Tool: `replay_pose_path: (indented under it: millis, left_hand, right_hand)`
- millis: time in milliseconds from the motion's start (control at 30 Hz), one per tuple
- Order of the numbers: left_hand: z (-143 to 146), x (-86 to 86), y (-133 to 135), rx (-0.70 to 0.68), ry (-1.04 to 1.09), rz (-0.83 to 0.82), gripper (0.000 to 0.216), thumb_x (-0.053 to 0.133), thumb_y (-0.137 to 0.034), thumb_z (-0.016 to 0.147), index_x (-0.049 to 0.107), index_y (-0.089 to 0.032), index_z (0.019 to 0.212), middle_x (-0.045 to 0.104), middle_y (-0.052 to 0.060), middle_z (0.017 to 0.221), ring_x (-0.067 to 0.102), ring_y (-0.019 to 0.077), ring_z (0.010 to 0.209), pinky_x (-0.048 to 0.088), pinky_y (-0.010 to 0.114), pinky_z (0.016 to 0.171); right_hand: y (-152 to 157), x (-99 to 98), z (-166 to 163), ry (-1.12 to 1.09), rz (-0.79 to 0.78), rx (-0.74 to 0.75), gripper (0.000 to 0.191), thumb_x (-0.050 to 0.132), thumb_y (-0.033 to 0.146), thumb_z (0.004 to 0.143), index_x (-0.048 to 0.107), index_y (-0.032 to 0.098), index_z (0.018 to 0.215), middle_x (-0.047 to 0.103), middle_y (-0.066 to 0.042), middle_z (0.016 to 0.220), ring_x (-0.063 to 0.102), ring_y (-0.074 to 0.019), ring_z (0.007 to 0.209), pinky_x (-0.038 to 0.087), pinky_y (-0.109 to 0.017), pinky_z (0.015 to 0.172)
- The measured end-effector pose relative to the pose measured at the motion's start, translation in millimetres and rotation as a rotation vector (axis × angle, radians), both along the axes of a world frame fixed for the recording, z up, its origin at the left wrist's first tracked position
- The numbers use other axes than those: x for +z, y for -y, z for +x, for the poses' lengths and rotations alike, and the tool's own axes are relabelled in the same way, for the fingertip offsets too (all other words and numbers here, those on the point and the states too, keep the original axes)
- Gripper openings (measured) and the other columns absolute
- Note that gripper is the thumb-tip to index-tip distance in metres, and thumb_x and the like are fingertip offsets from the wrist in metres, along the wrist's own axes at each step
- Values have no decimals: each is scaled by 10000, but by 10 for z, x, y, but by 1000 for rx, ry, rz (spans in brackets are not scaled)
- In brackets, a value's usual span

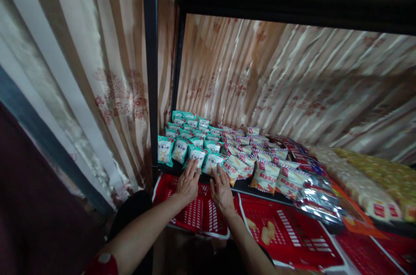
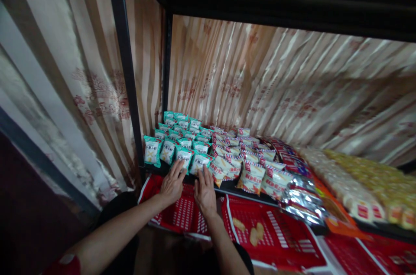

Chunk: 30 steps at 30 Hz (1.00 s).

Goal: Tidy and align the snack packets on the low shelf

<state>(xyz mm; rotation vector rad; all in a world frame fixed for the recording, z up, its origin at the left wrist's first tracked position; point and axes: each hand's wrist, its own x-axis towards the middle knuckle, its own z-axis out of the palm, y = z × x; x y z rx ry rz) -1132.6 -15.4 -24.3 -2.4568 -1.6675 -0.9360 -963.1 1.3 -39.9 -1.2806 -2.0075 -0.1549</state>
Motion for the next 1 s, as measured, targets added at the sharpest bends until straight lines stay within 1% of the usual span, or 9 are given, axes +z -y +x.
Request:
replay_pose_path:
  millis: [200,333,400,467,567,667,767,867,1000]
  left_hand:
    - [-14,-5,63,-11,40,0,598,410,6,712,449,-107,1298,226,111,1515,67,232,1416,341,426,1085]
    - [2,-8,152,-2,88,-5,616,420,11,690,461,-121,1290,232,99,1515,87,224,1415,326,415,1094]
    - [20,-1,183,28,136,-6,612,429,8,684,480,-145,1274,247,86,1512,117,220,1411,318,407,1100]
    - [26,14,185,105,211,-6,598,429,-3,697,476,-149,1275,257,94,1506,142,223,1407,310,404,1105]
    - [-28,47,113,290,342,-4,583,413,-55,755,377,-110,1334,238,148,1499,152,247,1403,284,437,1111]
    - [-177,83,-38,477,455,-12,591,390,-109,800,263,-74,1376,182,203,1502,128,280,1404,239,486,1113]
    - [-370,117,-215,626,530,-55,586,367,-139,822,218,-33,1378,152,259,1493,103,306,1404,210,506,1109]
    - [-506,150,-352,694,560,-128,572,366,-158,826,244,-22,1368,186,271,1482,138,304,1399,201,483,1111]
    - [-535,194,-441,718,571,-221,576,383,-183,822,277,-27,1366,236,257,1473,162,294,1394,190,446,1117]
  right_hand:
    - [37,69,-17,19,42,40,412,376,214,902,443,195,1308,253,-115,1503,242,-285,1381,345,-559,1052]
    - [77,106,-3,36,43,71,416,387,207,895,450,196,1306,246,-103,1508,234,-291,1382,358,-555,1048]
    - [99,117,19,38,44,79,419,389,203,894,450,196,1308,246,-99,1509,232,-289,1383,375,-539,1043]
    - [119,130,56,36,49,83,425,389,201,893,444,203,1314,250,-94,1508,236,-286,1382,390,-532,1035]
    - [141,158,129,27,63,86,423,392,204,891,448,210,1311,261,-94,1503,249,-285,1378,395,-538,1029]
    - [158,181,195,14,74,87,410,399,203,890,467,206,1294,269,-100,1498,264,-282,1372,399,-531,1027]
    - [180,176,222,-3,79,87,405,401,207,891,477,221,1288,285,-95,1492,280,-275,1367,406,-525,1023]
    - [204,147,212,-20,83,85,404,400,215,894,476,223,1291,302,-101,1483,285,-274,1366,401,-528,1025]
    - [218,109,191,-31,80,78,379,404,225,897,503,210,1263,326,-117,1467,294,-280,1361,394,-533,1027]
